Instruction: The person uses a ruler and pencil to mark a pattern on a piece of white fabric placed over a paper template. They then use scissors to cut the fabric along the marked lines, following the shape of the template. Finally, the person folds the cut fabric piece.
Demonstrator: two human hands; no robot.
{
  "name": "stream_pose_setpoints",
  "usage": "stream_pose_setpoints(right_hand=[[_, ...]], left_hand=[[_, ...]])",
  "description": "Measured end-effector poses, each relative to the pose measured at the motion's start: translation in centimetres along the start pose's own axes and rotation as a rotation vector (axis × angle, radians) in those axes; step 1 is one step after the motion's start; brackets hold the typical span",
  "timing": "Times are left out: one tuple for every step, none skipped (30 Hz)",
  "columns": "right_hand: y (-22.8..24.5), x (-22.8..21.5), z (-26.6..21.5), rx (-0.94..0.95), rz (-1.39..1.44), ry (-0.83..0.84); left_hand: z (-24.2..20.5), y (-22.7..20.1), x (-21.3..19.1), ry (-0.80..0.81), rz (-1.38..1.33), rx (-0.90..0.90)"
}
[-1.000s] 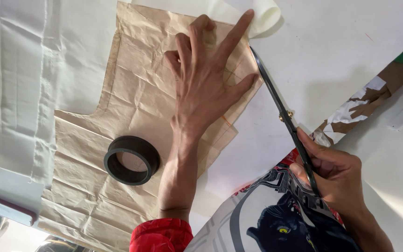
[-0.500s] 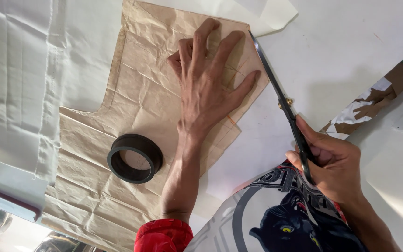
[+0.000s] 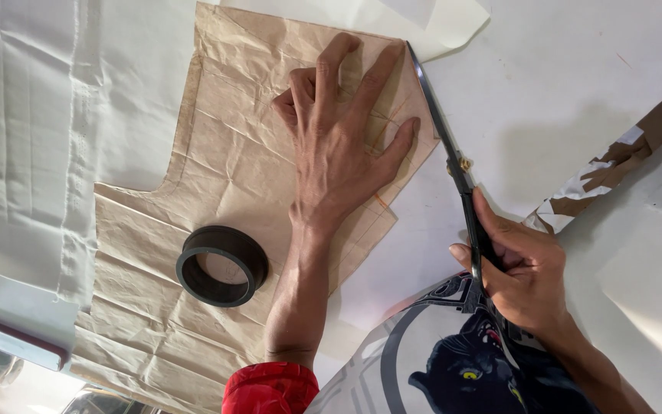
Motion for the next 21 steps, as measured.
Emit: stream_pose_setpoints(right_hand=[[0.0, 0.2, -0.1, 0.001, 0.000, -0.002], [-0.3, 0.2, -0.2, 0.017, 0.011, -0.021], [-0.4, 0.2, -0.4, 0.035, 0.022, -0.039], [-0.5, 0.2, -0.2, 0.037, 0.022, -0.040], [0.0, 0.1, 0.0, -0.021, -0.014, -0.041], [0.5, 0.1, 0.2, -0.079, -0.050, -0.042], [0.6, 0.2, 0.3, -0.081, -0.051, -0.046], [0.6, 0.3, 0.4, -0.073, -0.038, -0.048], [0.6, 0.4, 0.5, -0.065, -0.025, -0.049], [0.6, 0.4, 0.5, -0.065, -0.025, -0.052], [0.6, 0.6, 0.5, -0.058, -0.004, -0.041], [0.5, 0.7, 0.5, -0.052, 0.018, -0.029], [0.4, 0.8, 0.5, -0.049, 0.019, -0.031], [0.3, 0.9, 0.4, -0.044, 0.007, -0.024], [0.2, 0.9, 0.4, -0.040, -0.007, -0.018], [0.5, 0.9, 0.5, -0.038, -0.007, -0.021], [0.4, 0.9, 0.5, -0.005, -0.003, -0.022], [0.3, 0.9, 0.5, 0.029, 0.001, -0.023], [0.5, 1.0, 0.6, 0.030, 0.001, -0.024], [0.6, 0.9, 0.7, 0.033, 0.024, -0.052], [0.7, 0.9, 0.8, 0.035, 0.047, -0.077]], left_hand=[[0.0, 0.0, 0.0, 0.001, 0.000, 0.002], [0.0, 0.0, 0.0, 0.005, 0.005, -0.002], [0.1, 0.0, 0.0, 0.009, 0.011, -0.006], [0.1, 0.0, 0.1, 0.011, 0.011, -0.005], [0.1, 0.0, 0.1, 0.011, 0.021, -0.007], [0.2, 0.0, 0.1, 0.012, 0.031, -0.009], [0.2, 0.0, 0.0, 0.011, 0.030, -0.005], [0.3, 0.0, 0.0, 0.010, 0.027, -0.007], [0.3, 0.0, 0.0, 0.011, 0.025, -0.011], [0.4, -0.1, -0.1, 0.011, 0.025, -0.008], [0.3, -0.2, -0.1, 0.009, 0.021, -0.011], [0.3, -0.2, -0.2, 0.007, 0.016, -0.015], [0.3, -0.2, -0.2, 0.010, 0.017, -0.014], [0.3, -0.2, -0.3, 0.012, 0.014, -0.015], [0.4, -0.2, -0.3, 0.014, 0.008, -0.015], [0.4, -0.3, -0.2, 0.016, 0.007, -0.013], [0.4, -0.2, -0.1, 0.021, 0.016, -0.021], [0.4, -0.1, 0.0, 0.026, 0.024, -0.028], [0.4, -0.1, 0.0, 0.028, 0.023, -0.027], [0.4, -0.2, -0.1, 0.021, 0.027, -0.025], [0.4, -0.2, -0.2, 0.013, 0.030, -0.026]])
Point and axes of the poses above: each hand's wrist, its own z-axis towards the middle knuckle, its own x-axis out of the palm, y = z × x, the point moved 10 cm from there along z, towards the middle knuckle, and after that the axes turned 8 degrees about -x, right-handed, at the moved point
